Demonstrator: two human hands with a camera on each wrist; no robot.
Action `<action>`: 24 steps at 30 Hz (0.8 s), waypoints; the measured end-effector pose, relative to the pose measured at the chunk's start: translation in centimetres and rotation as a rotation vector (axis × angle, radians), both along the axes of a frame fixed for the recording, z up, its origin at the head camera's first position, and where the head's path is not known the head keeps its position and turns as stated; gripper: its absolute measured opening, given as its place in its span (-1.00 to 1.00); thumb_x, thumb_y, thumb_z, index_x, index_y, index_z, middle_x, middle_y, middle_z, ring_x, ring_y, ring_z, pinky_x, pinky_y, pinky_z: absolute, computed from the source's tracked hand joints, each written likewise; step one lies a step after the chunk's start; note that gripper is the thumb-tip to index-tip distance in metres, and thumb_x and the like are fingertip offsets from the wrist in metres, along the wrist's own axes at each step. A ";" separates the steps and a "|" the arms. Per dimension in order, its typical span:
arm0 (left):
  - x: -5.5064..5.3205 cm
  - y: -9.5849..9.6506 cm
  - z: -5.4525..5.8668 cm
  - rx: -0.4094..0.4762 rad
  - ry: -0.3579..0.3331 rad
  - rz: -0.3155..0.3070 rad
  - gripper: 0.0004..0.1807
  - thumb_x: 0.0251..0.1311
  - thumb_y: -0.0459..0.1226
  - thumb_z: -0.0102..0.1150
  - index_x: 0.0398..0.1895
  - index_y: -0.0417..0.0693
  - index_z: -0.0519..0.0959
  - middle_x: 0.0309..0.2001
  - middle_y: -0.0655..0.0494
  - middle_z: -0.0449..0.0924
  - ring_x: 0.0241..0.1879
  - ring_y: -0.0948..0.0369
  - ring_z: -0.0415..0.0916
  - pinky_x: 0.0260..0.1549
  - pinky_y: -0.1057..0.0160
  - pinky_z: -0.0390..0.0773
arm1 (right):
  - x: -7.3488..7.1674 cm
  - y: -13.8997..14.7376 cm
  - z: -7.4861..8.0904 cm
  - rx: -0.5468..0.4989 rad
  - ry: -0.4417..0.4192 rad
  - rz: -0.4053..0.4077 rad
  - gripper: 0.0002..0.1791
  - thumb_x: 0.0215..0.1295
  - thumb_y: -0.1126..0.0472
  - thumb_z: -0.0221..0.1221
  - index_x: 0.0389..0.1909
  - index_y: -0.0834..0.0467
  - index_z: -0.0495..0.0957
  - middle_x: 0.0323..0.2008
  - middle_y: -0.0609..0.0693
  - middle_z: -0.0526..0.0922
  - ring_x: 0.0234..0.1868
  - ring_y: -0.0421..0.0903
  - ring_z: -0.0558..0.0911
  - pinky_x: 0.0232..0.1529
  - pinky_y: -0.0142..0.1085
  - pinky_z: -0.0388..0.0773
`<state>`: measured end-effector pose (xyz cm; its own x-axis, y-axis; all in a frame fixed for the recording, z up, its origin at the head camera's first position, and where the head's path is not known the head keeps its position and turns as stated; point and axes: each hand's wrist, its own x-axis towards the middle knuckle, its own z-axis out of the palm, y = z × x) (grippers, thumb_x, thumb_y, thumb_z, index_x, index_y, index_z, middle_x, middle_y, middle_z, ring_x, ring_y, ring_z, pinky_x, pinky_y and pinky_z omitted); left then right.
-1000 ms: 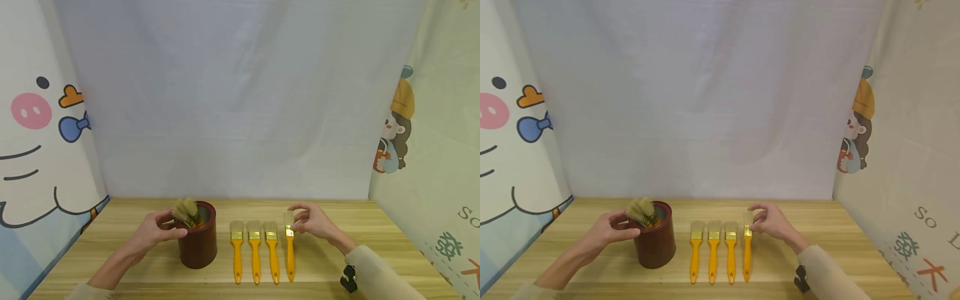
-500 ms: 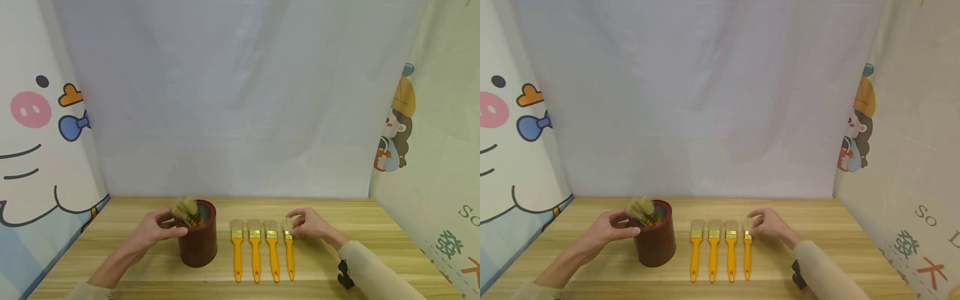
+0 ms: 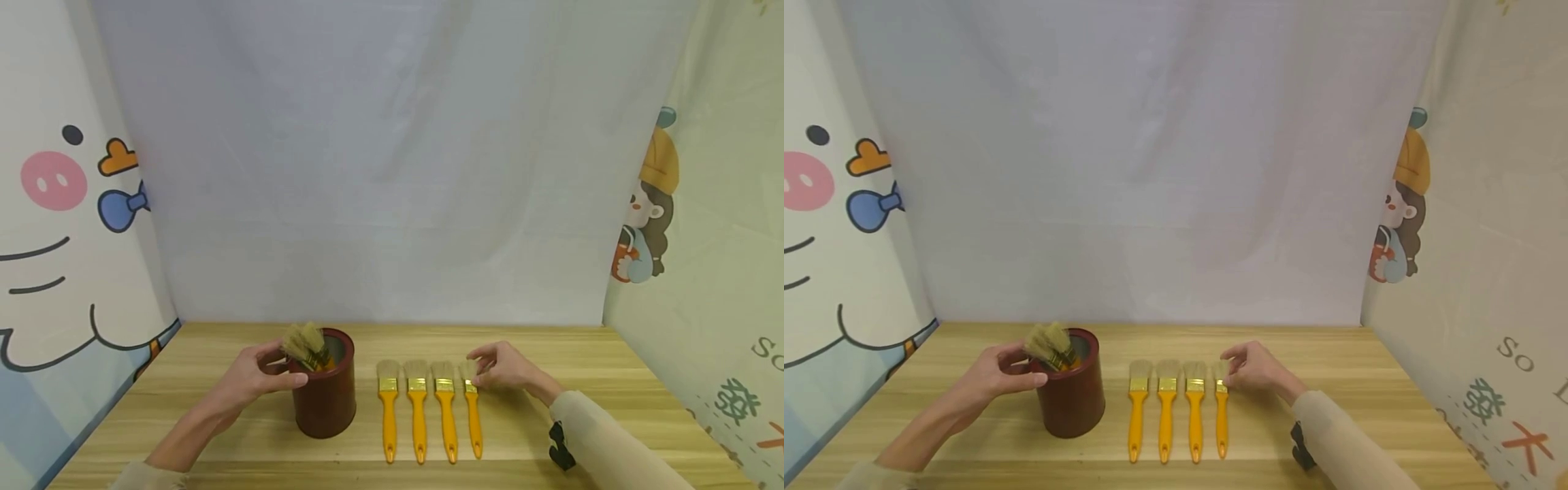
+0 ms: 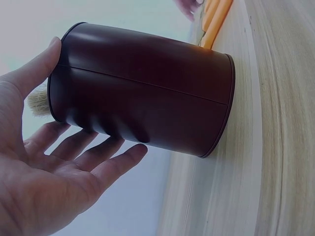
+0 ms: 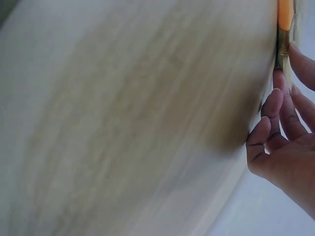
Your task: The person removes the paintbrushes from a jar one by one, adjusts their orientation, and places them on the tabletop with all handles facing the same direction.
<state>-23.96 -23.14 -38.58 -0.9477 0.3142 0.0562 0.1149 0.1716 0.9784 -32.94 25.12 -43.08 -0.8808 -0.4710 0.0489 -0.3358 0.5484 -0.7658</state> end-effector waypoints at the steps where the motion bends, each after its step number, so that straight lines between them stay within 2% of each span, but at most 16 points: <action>1: 0.0 0.0 0.0 0.001 0.000 0.002 -0.17 0.34 -0.23 0.42 0.62 -0.18 0.29 0.53 -0.39 0.21 0.43 -0.34 0.33 0.24 -0.08 0.58 | 0.0 0.0 0.0 0.006 0.001 -0.001 -0.46 0.18 0.40 0.49 0.15 0.53 0.60 -0.27 0.11 0.72 -0.26 -0.06 0.64 -0.23 -0.19 0.63; 14: -0.1 -0.2 -0.3 0.003 0.000 0.008 -0.17 0.34 -0.22 0.43 0.61 -0.17 0.30 0.54 -0.39 0.19 0.42 -0.34 0.34 0.22 -0.07 0.60 | -0.5 -0.2 0.0 0.004 -0.010 -0.002 -0.44 0.20 0.38 0.48 0.18 0.54 0.59 -0.25 0.11 0.71 -0.29 -0.10 0.64 -0.28 -0.29 0.59; 20: -0.1 0.0 -0.3 0.010 0.003 0.006 -0.17 0.33 -0.22 0.43 0.60 -0.18 0.31 0.53 -0.37 0.23 0.41 -0.33 0.35 0.21 -0.06 0.60 | 0.0 -0.2 0.1 -0.002 0.009 -0.050 -0.42 0.19 0.37 0.49 0.20 0.52 0.58 -0.18 0.16 0.71 -0.26 -0.07 0.65 -0.25 -0.22 0.63; 24: -0.1 0.0 -0.3 0.012 -0.001 0.002 -0.19 0.34 -0.21 0.43 0.60 -0.18 0.32 0.53 -0.35 0.24 0.42 -0.33 0.35 0.21 -0.07 0.60 | 0.4 -0.8 0.6 -0.028 0.050 -0.096 -0.47 0.22 0.36 0.48 0.20 0.44 0.62 -0.10 0.22 0.69 -0.29 -0.05 0.58 -0.30 -0.19 0.57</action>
<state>-24.03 -23.12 -38.89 -0.9483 0.3119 0.0592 0.1139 0.1604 0.9805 -32.52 24.27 -42.44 -0.9180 -0.3822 0.1054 -0.3204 0.5586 -0.7651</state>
